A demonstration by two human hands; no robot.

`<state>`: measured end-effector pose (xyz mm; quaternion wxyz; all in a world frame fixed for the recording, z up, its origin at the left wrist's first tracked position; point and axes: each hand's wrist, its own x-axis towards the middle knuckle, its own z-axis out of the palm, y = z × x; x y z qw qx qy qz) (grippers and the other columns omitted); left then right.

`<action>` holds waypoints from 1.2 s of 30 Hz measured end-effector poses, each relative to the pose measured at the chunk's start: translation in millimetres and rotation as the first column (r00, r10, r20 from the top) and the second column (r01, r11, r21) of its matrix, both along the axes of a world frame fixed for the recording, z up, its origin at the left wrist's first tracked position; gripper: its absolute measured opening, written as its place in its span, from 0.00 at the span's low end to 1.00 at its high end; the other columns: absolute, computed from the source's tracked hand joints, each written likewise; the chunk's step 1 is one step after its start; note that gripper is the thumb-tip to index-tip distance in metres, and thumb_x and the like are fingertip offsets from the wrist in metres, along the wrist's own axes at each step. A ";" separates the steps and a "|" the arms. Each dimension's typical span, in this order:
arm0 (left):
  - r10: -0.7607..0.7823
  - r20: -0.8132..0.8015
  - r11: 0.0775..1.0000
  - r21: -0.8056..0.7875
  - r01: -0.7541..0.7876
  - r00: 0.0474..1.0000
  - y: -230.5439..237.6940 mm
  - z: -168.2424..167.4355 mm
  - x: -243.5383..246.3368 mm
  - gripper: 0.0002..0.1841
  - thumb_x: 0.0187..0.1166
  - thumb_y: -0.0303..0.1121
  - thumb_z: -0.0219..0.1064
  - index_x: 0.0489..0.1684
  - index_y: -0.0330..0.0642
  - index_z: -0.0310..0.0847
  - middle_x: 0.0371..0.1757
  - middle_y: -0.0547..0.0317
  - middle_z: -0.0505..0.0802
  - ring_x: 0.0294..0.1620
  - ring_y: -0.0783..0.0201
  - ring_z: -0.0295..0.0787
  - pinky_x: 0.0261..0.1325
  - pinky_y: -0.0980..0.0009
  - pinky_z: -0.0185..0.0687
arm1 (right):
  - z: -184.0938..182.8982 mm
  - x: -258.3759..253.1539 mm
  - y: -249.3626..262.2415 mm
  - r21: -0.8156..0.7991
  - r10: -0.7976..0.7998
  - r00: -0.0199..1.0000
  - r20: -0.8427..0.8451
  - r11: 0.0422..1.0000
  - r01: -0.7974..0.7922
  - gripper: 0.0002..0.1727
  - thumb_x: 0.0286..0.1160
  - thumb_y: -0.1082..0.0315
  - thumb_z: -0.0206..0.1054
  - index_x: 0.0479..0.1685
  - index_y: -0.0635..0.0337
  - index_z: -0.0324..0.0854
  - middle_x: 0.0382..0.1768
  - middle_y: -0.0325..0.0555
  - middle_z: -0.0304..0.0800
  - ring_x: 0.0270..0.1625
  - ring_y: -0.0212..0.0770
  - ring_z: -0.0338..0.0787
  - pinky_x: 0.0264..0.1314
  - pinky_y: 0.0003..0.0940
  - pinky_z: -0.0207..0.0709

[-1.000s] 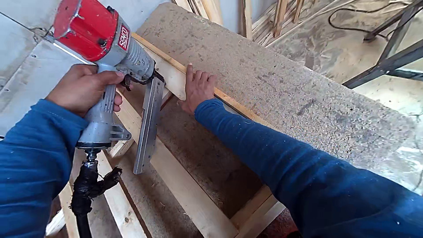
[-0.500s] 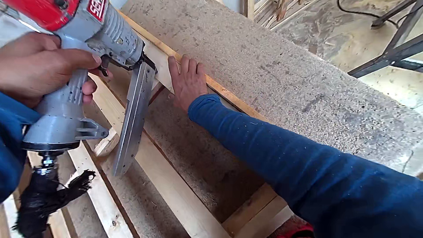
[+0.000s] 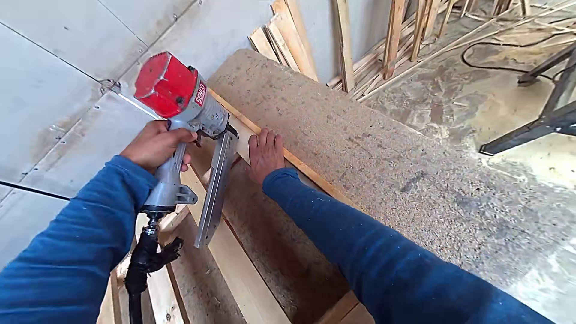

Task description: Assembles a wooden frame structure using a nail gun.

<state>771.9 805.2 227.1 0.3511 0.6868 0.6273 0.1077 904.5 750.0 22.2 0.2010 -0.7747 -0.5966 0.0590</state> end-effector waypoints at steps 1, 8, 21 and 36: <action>-0.015 0.003 1.000 -0.007 0.015 1.000 0.7 -1.4 -0.8 0.10 0.89 0.36 0.60 0.54 0.38 0.78 0.34 0.49 0.93 0.13 0.61 0.84 0.16 0.63 0.87 | 0.3 0.0 -0.5 -0.005 -0.003 1.000 0.005 1.000 0.003 0.55 0.47 0.41 0.83 0.76 0.66 0.68 0.78 0.77 0.64 0.79 0.72 0.70 0.75 0.67 0.63; -0.039 -0.029 0.999 -0.029 0.038 0.999 2.8 -1.4 -0.1 0.11 0.90 0.37 0.57 0.54 0.40 0.79 0.31 0.50 0.90 0.12 0.61 0.82 0.16 0.64 0.86 | 3.5 1.4 -0.4 -0.050 0.012 1.000 0.015 0.999 -0.011 0.52 0.50 0.42 0.82 0.75 0.66 0.67 0.80 0.76 0.60 0.80 0.71 0.68 0.76 0.67 0.62; -0.034 0.028 0.999 0.015 0.033 0.999 7.7 13.3 9.2 0.09 0.89 0.35 0.58 0.54 0.41 0.79 0.39 0.54 0.94 0.14 0.63 0.84 0.16 0.66 0.86 | 3.9 2.3 -2.5 -0.064 0.006 0.999 0.033 0.998 -0.004 0.52 0.49 0.38 0.80 0.73 0.65 0.70 0.80 0.74 0.62 0.78 0.69 0.70 0.74 0.63 0.65; -0.057 -0.070 0.997 -0.046 0.054 0.996 6.9 5.5 36.0 0.08 0.87 0.32 0.60 0.54 0.37 0.77 0.37 0.50 0.92 0.14 0.61 0.84 0.17 0.64 0.87 | 7.1 3.8 0.1 -0.049 0.003 1.000 0.002 0.999 -0.003 0.55 0.45 0.40 0.84 0.73 0.66 0.70 0.81 0.76 0.61 0.79 0.70 0.70 0.72 0.62 0.69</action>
